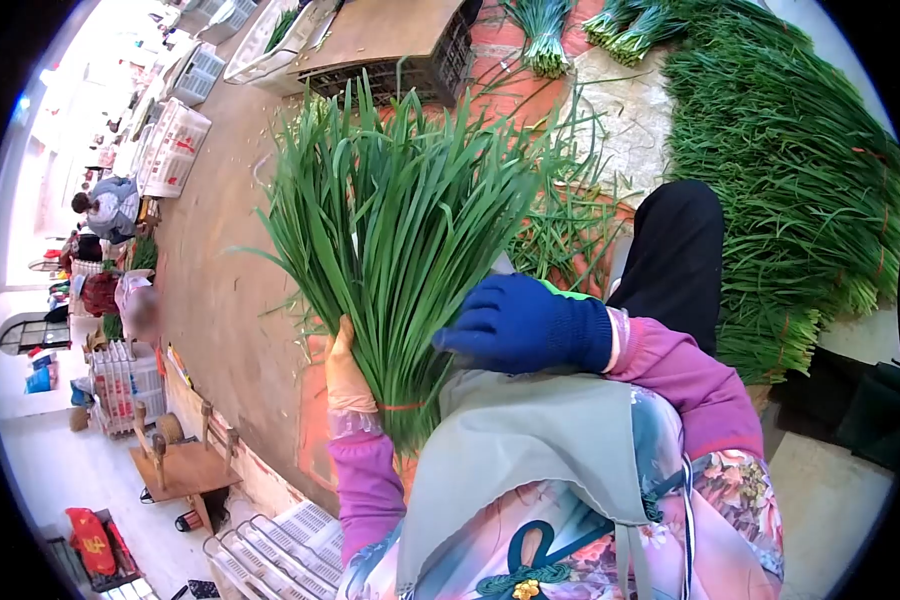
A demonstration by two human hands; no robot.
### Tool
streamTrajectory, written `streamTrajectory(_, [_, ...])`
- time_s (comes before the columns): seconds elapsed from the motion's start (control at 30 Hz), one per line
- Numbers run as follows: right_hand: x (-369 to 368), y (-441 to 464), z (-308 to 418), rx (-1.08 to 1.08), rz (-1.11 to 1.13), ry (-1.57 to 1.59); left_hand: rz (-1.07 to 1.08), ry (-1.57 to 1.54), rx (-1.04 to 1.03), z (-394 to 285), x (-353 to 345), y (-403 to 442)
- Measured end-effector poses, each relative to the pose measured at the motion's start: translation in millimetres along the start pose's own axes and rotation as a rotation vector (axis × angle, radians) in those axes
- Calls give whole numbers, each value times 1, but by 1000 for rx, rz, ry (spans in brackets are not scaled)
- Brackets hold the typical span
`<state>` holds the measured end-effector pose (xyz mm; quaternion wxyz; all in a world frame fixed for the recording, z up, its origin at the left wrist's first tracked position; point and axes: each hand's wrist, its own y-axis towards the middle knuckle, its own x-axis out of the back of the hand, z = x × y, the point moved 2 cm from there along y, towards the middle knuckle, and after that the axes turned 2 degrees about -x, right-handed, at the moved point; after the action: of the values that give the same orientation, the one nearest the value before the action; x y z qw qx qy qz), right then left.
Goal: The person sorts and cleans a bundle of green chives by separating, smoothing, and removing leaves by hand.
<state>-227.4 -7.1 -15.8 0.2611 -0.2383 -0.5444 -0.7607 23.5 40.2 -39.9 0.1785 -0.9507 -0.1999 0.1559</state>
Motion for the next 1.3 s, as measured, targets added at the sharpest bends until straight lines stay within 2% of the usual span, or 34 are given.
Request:
streamTrajectory(0.07, [20, 0, -3, -141, 46, 15, 4, 56, -28, -5, -3, -3])
streamTrajectory(0.2, [54, 6, -16, -291, -81, 16, 4, 133, -38, -8, -4, -7])
streamTrajectory(0.23, [62, 9, -22, -269, -192, 21, 24, 138, -57, -8, -5, -8])
streamTrajectory(0.27, [66, 12, -29, -268, -193, 20, 25, 138, -58, -6, -2, -7])
streamTrajectory(0.33, [75, 19, -43, -367, -358, 42, 49, 195, -92, -2, 6, -4])
streamTrajectory(0.4, [89, 30, -47, -375, -347, -9, 62, 221, -94, -3, 6, -7])
streamTrajectory(0.47, [95, 39, -52, -733, -123, -161, 111, 233, -96, -3, 5, -11])
streamTrajectory(0.5, [95, 44, -57, -773, -47, -199, 129, 212, -58, -5, 4, -14])
streamTrajectory(0.53, [92, 45, -62, -773, -50, -199, 130, 215, -59, -5, 3, -15])
streamTrajectory(0.6, [82, 45, -70, -644, 4, -310, 191, 200, -73, -5, 1, -17])
streamTrajectory(0.63, [78, 47, -74, -667, 98, -266, 219, 205, -72, -7, 0, -18])
streamTrajectory(0.67, [75, 44, -79, -666, 98, -263, 216, 206, -72, -7, -1, -18])
streamTrajectory(0.73, [73, 37, -89, -524, -85, 57, 198, 267, -149, -7, -3, -18])
streamTrajectory(0.77, [76, 33, -93, -521, -83, 57, 196, 264, -150, -7, -5, -17])
streamTrajectory(0.8, [81, 27, -99, -623, -305, 488, 211, 282, -156, -8, -6, -17])
streamTrajectory(0.87, [99, 15, -98, -743, -504, 789, 217, 297, -161, -7, -5, -18])
streamTrajectory(0.93, [117, 13, -83, -967, -384, 817, 252, 287, -158, -5, -2, -14])
streamTrajectory(0.97, [115, 14, -74, -968, -383, 817, 252, 287, -157, -5, -3, -14])
streamTrajectory(1.03, [110, 28, -48, -557, -343, 360, 245, 263, -136, -5, -4, -14])
streamTrajectory(1.07, [107, 36, -40, -458, -313, 198, 251, 264, -134, -5, -6, -14])
streamTrajectory(1.1, [104, 42, -36, -472, -90, 34, 251, 252, -136, -5, -8, -14])
streamTrajectory(1.17, [92, 46, -36, -488, 125, -139, 264, 243, -140, -5, -8, -14])
streamTrajectory(1.23, [73, 43, -40, -312, 52, -181, 230, 309, -172, -5, -2, -13])
streamTrajectory(1.27, [76, 41, -42, -315, 45, -192, 242, 312, -177, -4, -1, -12])
streamTrajectory(1.3, [80, 37, -48, -582, -133, 434, 237, 310, -203, -4, 1, -12])
